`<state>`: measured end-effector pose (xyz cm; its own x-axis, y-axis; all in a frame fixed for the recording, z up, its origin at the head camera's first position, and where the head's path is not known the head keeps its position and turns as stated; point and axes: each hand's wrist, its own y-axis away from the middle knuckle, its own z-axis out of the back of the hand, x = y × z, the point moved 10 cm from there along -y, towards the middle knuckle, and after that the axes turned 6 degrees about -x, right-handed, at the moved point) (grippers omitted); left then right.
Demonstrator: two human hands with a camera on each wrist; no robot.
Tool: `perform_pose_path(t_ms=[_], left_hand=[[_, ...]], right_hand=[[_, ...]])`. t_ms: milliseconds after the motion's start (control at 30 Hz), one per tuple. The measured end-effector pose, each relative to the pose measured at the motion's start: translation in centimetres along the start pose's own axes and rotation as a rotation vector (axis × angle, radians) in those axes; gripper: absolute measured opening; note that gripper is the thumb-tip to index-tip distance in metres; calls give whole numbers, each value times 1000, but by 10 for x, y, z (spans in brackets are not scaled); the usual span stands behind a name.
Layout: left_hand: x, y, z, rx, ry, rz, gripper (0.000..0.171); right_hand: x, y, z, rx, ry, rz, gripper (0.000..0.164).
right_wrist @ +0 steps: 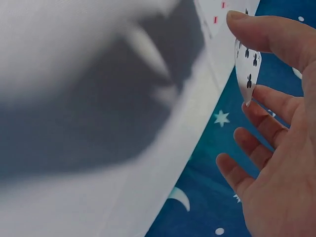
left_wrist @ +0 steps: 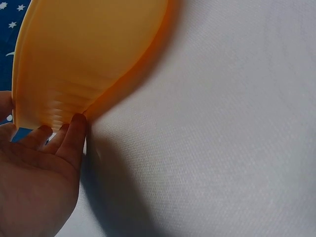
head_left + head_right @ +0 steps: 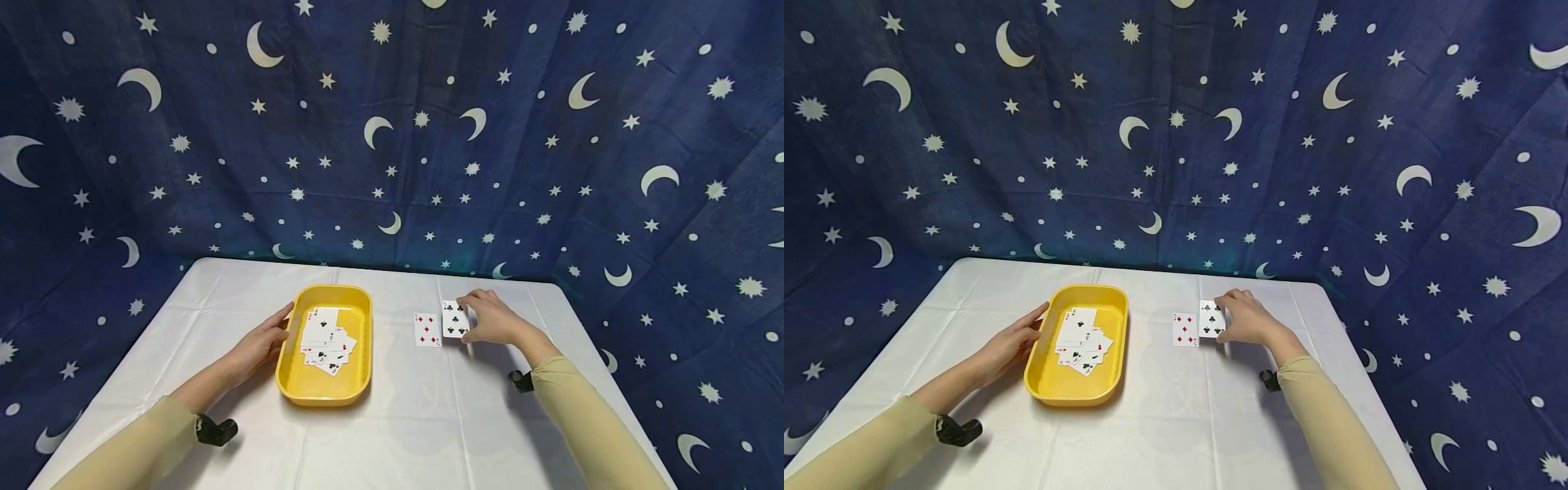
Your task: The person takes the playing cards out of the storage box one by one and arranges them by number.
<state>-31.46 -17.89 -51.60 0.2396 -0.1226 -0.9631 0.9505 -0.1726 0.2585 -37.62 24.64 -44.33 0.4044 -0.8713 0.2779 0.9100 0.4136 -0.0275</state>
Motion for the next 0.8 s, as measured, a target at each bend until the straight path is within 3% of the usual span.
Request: perform_pose_path(t_ms=[800], left_hand=[[-1,0,-1,-2,-3,3,72]], right_hand=[[-32,-1,-44,162,-118,-141,90]])
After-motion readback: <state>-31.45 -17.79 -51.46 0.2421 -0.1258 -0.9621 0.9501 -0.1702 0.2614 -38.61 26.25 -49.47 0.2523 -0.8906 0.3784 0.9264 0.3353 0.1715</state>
